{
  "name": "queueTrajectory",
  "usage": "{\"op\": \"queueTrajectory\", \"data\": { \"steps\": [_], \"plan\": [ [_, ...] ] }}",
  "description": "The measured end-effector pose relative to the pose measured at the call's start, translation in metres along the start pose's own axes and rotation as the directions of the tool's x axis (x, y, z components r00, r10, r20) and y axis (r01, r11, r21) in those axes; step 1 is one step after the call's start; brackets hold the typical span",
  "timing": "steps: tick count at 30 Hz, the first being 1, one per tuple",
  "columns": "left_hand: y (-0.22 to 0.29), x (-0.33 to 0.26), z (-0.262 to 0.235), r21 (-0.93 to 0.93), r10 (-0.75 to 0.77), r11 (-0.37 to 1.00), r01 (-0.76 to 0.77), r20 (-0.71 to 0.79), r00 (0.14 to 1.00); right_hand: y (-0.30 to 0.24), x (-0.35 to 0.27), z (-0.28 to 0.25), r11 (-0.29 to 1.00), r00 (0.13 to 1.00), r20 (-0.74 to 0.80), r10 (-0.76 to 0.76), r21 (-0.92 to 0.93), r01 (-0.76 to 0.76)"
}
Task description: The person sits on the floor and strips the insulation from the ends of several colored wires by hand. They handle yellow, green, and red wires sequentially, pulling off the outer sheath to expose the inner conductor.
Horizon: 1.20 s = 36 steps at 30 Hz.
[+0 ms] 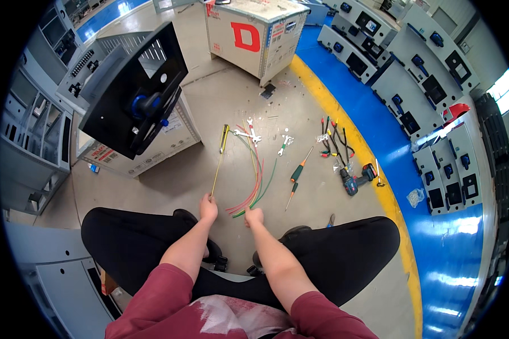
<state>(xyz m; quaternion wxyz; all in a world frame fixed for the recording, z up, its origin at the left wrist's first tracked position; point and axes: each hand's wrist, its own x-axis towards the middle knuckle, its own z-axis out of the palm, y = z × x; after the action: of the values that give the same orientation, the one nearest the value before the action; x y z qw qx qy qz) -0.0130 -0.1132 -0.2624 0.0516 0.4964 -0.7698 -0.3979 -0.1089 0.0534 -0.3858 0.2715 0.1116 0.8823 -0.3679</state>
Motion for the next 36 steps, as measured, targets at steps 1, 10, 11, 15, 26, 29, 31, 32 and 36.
{"op": "queueTrajectory", "data": {
  "steps": [1,10,11,15,26,29,31,32,36],
  "plan": [
    [-0.028,-0.016,0.0,0.161,-0.021,0.986,0.039,-0.108,0.994,0.006,-0.028,0.012,0.999,1.0,0.0,0.005,-0.04,-0.005],
    [-0.017,-0.045,0.008,0.411,0.296,0.839,-0.357,0.208,0.932,-0.058,-0.023,-0.06,1.0,0.975,-0.22,-0.013,0.006,0.014],
    [-0.01,-0.047,0.013,0.391,0.311,0.836,-0.384,0.239,0.92,-0.059,-0.013,-0.06,1.0,0.985,-0.171,-0.016,-0.014,0.014],
    [0.017,-0.045,0.035,0.302,0.325,0.849,-0.434,0.348,0.879,-0.067,0.015,-0.059,0.998,0.998,-0.019,-0.059,0.001,0.059],
    [0.179,-0.028,-0.017,-0.403,0.394,0.884,-0.237,0.371,0.841,-0.205,0.0,-0.198,0.639,0.79,0.398,-0.466,0.769,-0.011],
    [0.219,-0.024,-0.046,-0.482,0.548,0.784,-0.392,0.24,0.801,-0.29,-0.036,-0.264,0.542,0.659,0.336,-0.673,0.83,0.13],
    [0.261,-0.041,-0.074,-0.505,0.6,0.749,-0.429,0.243,0.762,-0.338,-0.055,-0.327,0.559,0.61,0.33,-0.721,0.796,0.23],
    [0.275,-0.051,-0.084,-0.527,0.635,0.714,-0.461,0.21,0.744,-0.359,-0.064,-0.355,0.549,0.599,0.319,-0.734,0.798,0.249],
    [0.314,-0.088,-0.109,-0.599,0.723,0.589,-0.542,0.092,0.684,-0.41,-0.117,-0.437,0.545,0.609,0.243,-0.755,0.748,0.378]
  ]
}}
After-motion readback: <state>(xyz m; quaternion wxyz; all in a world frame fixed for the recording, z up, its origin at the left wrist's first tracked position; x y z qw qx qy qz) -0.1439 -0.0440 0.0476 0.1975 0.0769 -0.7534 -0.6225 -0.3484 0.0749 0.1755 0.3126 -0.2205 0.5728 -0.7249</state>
